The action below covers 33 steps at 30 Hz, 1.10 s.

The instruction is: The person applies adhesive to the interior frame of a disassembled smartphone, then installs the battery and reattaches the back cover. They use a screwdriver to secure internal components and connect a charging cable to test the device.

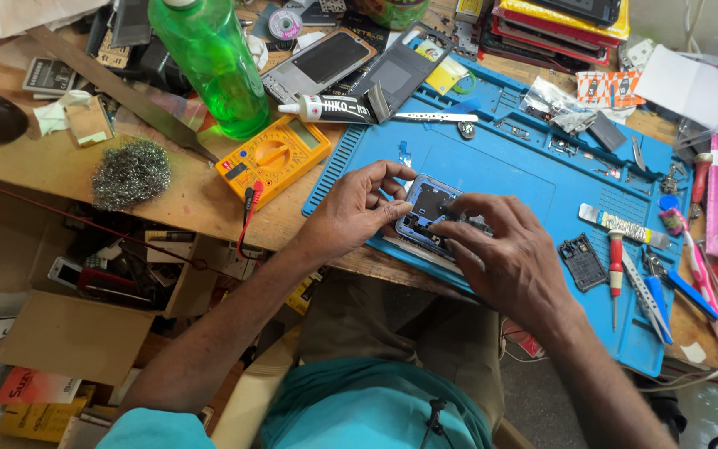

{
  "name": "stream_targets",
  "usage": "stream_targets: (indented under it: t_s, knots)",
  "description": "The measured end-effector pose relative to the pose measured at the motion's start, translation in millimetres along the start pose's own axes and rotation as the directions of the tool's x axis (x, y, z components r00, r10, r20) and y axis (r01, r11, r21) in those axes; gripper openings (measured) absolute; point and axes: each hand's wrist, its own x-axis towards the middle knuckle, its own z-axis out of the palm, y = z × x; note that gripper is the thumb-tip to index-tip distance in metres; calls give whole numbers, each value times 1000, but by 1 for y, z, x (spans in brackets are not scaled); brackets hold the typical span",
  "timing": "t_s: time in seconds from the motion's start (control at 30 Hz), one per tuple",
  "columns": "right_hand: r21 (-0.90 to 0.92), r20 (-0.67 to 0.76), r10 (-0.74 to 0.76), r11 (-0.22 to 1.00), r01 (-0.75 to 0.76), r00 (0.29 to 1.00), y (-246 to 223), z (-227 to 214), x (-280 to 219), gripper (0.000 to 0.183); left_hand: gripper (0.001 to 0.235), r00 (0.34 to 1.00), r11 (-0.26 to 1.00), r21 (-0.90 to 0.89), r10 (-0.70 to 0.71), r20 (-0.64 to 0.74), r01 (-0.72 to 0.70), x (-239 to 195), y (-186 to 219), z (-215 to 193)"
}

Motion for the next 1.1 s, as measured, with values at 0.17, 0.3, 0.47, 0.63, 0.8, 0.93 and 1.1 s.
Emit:
stream_targets:
  t_s: [0.17, 0.3, 0.47, 0.63, 0.8, 0.93, 1.1]
  knots:
    - [-40, 42, 24, 999, -23, 999, 8, -1, 2, 27, 40, 1000, 999, 44, -18, 18, 17, 0, 7, 0]
    - [143, 59, 94, 984, -101, 994, -2, 4, -5, 23, 43, 1000, 980, 201, 18, -7, -16, -3, 9, 2]
    - [140, 90, 108, 983, -120, 990, -8, 8, -8, 27, 40, 981, 875, 459, 191, -34, -154, -2, 9, 2]
    - [62, 106, 100, 992, -107, 989, -9, 10, -14, 35, 39, 974, 831, 528, 226, -35, -174, -3, 6, 2]
    - [6, 113, 199, 980, -201, 974, -7, 7, -17, 52, 37, 951, 839, 493, 302, -70, -231, -10, 13, -1]
    - [-109, 191, 187, 980, -169, 964, 6, -5, -18, 85, 38, 897, 877, 380, 391, -208, -294, -34, 15, -3]
    - [38, 350, 183, 977, -209, 919, 19, -18, -9, 82, 38, 902, 927, -181, 249, -353, -327, -61, 5, 26]
